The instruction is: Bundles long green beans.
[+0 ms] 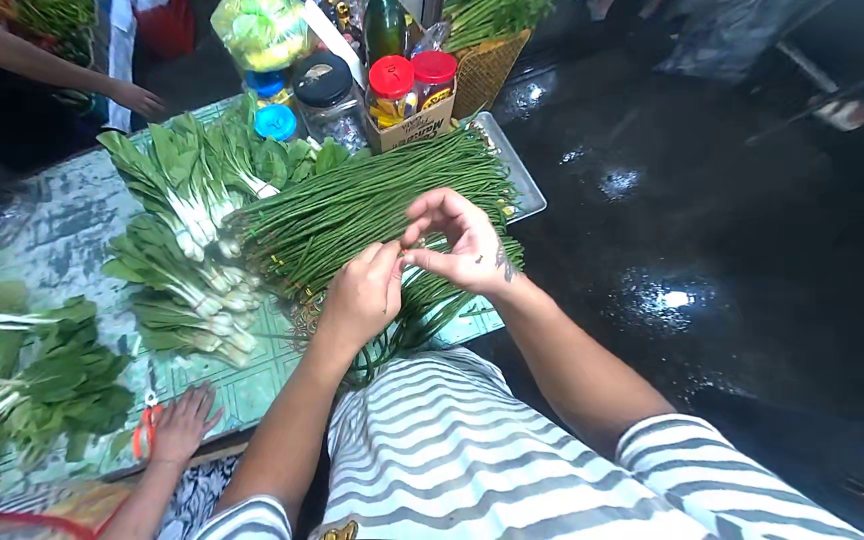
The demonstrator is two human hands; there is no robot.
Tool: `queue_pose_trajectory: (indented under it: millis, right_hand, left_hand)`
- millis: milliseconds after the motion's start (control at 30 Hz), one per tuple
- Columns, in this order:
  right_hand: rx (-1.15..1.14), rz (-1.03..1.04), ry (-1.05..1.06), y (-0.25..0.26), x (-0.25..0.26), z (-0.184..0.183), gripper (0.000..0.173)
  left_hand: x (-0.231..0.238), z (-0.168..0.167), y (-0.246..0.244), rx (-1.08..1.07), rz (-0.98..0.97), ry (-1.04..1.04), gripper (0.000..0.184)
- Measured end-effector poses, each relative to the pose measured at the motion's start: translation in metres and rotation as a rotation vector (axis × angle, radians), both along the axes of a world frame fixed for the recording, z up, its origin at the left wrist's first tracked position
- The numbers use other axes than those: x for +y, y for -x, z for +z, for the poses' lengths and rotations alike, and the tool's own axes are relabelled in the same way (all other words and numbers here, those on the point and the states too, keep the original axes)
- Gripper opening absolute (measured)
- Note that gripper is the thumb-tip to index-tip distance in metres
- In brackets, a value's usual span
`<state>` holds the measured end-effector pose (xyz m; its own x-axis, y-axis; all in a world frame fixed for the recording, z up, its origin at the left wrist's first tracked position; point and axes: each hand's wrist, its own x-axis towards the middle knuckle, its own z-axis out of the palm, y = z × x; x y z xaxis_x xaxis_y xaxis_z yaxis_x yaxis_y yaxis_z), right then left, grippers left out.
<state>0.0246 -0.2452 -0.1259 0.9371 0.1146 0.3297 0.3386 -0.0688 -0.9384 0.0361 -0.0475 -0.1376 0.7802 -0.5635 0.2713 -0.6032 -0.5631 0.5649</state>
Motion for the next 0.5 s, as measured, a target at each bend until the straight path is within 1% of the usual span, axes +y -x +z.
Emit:
queue_pose_trajectory:
  millis: [33,100,133,167,200,233,300,333,367,400,433,467,500]
  right_hand:
    - [0.029,0.007,-0.051,0.001,-0.002,0.000,0.047]
    - [0.110,-0.011,-0.257,0.007,-0.001,-0.007,0.042]
    - [0.130,-0.036,-0.333,0.009,0.001,-0.013,0.042]
    - [0.134,-0.048,-0.399,0.011,0.004,-0.021,0.041]
    - [0.133,-0.027,-0.438,0.014,0.009,-0.030,0.045]
    - [0.134,0.031,-0.449,0.018,0.017,-0.041,0.057]
    - [0.162,0.205,-0.406,0.026,0.041,-0.060,0.089]
    - [0.191,0.291,-0.355,0.031,0.056,-0.069,0.098]
    - [0.220,0.342,-0.304,0.036,0.069,-0.076,0.093]
    - [0.260,0.364,-0.238,0.038,0.080,-0.081,0.077]
    - [0.321,0.388,-0.190,0.037,0.087,-0.085,0.058]
    - [0.379,0.410,-0.161,0.034,0.089,-0.087,0.039]
    - [0.412,0.428,-0.154,0.031,0.087,-0.086,0.026]
  left_hand:
    - [-0.001,-0.001,0.000,0.014,-0.002,0.008,0.030]
    - [-0.003,-0.004,0.001,0.121,-0.010,0.131,0.035]
    - [-0.003,-0.005,0.001,0.186,-0.019,0.227,0.037]
    - [-0.004,-0.004,0.001,0.254,-0.026,0.344,0.033]
    - [-0.005,-0.003,0.001,0.335,-0.026,0.465,0.030]
    - [-0.007,0.000,0.002,0.426,-0.018,0.582,0.030]
    - [-0.007,0.017,0.001,0.571,-0.050,0.757,0.033]
    - [-0.005,0.029,-0.001,0.632,-0.090,0.844,0.034]
    - [-0.002,0.044,-0.003,0.683,-0.132,0.936,0.037]
    - [0.003,0.060,-0.007,0.696,-0.163,1.020,0.039]
    - [0.011,0.076,-0.014,0.664,-0.215,1.116,0.040]
    - [0.021,0.093,-0.023,0.600,-0.255,1.197,0.038]
    - [0.034,0.113,-0.030,0.525,-0.283,1.247,0.034]
